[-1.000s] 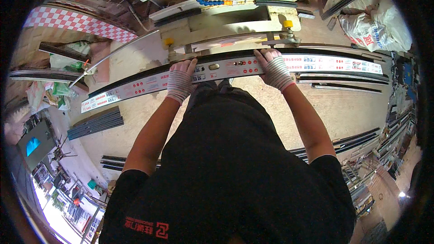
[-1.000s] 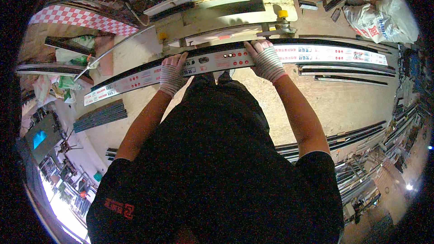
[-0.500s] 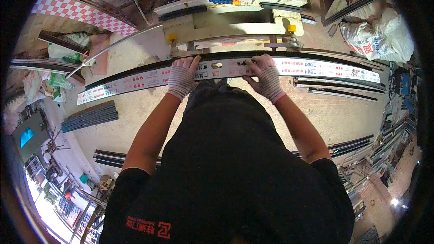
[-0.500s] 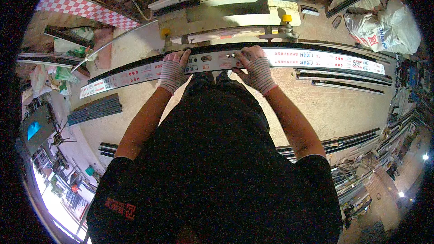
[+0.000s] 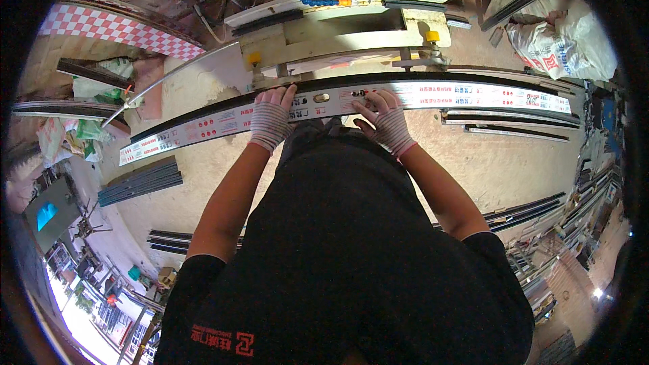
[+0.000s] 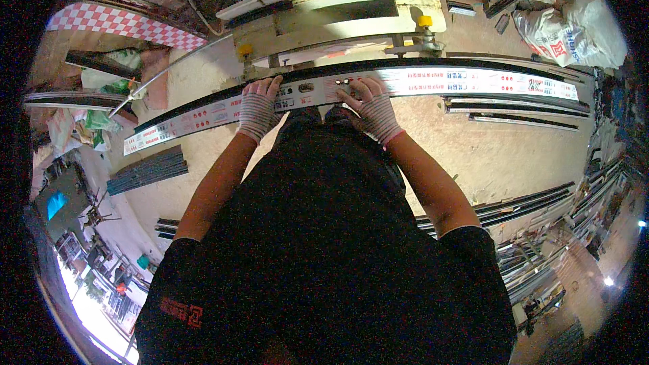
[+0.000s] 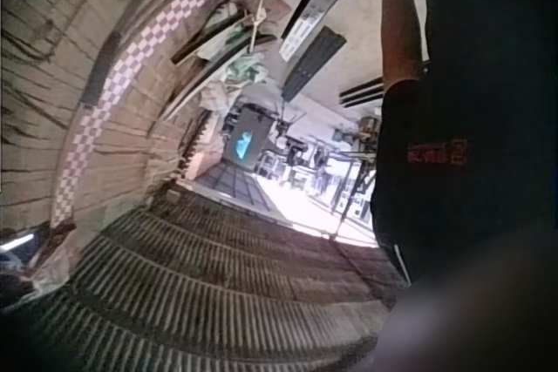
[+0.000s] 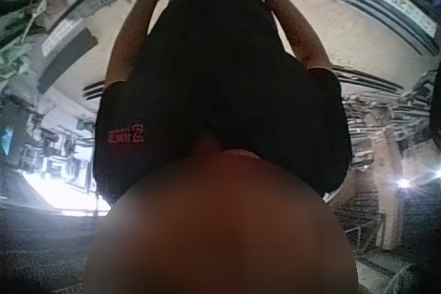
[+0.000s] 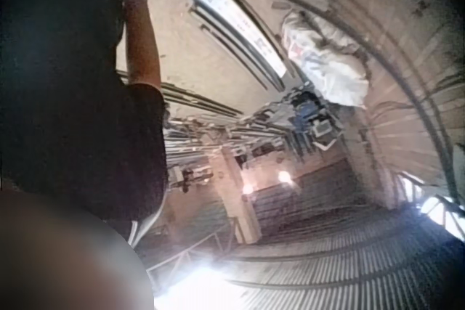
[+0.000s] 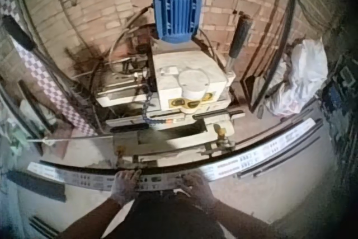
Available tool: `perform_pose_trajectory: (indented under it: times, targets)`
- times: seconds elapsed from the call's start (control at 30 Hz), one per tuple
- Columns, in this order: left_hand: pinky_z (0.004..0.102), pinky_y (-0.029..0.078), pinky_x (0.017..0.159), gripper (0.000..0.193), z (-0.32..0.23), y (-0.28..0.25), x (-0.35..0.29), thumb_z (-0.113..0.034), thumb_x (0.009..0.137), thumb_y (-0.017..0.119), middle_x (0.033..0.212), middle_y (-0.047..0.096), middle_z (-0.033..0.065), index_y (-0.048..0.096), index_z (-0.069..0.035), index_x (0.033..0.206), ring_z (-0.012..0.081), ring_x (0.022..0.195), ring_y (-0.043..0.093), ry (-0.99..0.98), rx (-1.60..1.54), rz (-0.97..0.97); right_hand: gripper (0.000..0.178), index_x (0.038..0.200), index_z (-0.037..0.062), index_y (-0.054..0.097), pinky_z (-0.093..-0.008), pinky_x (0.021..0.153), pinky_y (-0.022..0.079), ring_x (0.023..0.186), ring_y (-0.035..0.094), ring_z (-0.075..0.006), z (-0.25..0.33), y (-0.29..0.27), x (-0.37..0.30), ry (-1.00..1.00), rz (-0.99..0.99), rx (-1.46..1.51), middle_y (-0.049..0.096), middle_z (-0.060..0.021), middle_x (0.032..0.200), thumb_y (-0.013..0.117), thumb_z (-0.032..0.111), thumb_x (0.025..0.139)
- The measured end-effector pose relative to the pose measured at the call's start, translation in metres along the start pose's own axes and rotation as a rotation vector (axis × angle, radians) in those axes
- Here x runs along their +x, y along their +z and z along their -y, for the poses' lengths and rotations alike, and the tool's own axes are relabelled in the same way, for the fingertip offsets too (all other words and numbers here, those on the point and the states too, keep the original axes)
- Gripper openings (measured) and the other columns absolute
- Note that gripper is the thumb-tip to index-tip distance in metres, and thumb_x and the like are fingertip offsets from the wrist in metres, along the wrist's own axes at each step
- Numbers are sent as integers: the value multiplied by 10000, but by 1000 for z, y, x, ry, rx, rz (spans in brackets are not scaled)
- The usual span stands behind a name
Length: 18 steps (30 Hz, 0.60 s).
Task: The person loads long metal profiles into a cutting machine, secures them, and operates the machine to cut the profiles. The person then removes the cut pieces and stacks them on the floor.
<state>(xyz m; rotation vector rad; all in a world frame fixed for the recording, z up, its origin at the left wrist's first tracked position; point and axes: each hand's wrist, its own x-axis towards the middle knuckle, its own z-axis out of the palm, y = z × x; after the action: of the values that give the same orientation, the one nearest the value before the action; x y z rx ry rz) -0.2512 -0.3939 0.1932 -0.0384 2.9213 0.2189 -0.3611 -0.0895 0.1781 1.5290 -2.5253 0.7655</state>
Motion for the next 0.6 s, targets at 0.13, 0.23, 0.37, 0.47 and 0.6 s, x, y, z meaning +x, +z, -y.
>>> perform_pose_trajectory:
  times: [0.13, 0.23, 0.37, 0.47, 0.6]
  targets:
    - [496, 360, 1079, 1044, 1, 0, 1, -413, 594, 898, 1330, 536, 97, 408, -131, 1472, 289, 1238, 504, -1, 1, -6, 696, 1303, 156, 573, -515, 1000, 423, 1164, 493, -377, -15, -20, 7, 96, 114, 123, 500, -151, 1278, 856, 294, 681]
    - [498, 366, 1074, 1039, 0, 0, 0, -408, 592, 899, 1332, 535, 96, 412, -131, 1467, 293, 1235, 506, 0, -9, -11, 859, 1351, 78, 509, -523, 1017, 414, 1172, 507, -379, -42, -42, 12, 164, 92, -85, 525, -171, 1272, 873, 286, 602]
    - [500, 370, 1070, 1034, 0, -1, 0, -398, 589, 900, 1330, 534, 101, 417, -129, 1462, 296, 1234, 507, -5, -39, 17, 840, 1392, 109, 508, -503, 1052, 391, 1159, 530, -338, -61, -52, 12, 153, 245, -192, 554, -141, 1246, 844, 328, 654]
    - [522, 376, 1062, 985, 2, 1, 1, -408, 636, 870, 1327, 535, 117, 418, -130, 1466, 322, 1223, 509, 4, -16, 29, 825, 1403, 109, 502, -498, 1031, 403, 1128, 533, -335, -64, -51, 8, 158, 298, -193, 553, -136, 1244, 831, 316, 675]
    - [542, 379, 1054, 971, 4, 2, 1, -410, 657, 857, 1323, 539, 123, 408, -133, 1473, 341, 1217, 512, 28, -38, 11, 788, 1375, 97, 518, -493, 1031, 399, 1138, 523, -327, -61, -48, 8, 144, 268, -225, 548, -119, 1232, 824, 282, 674]
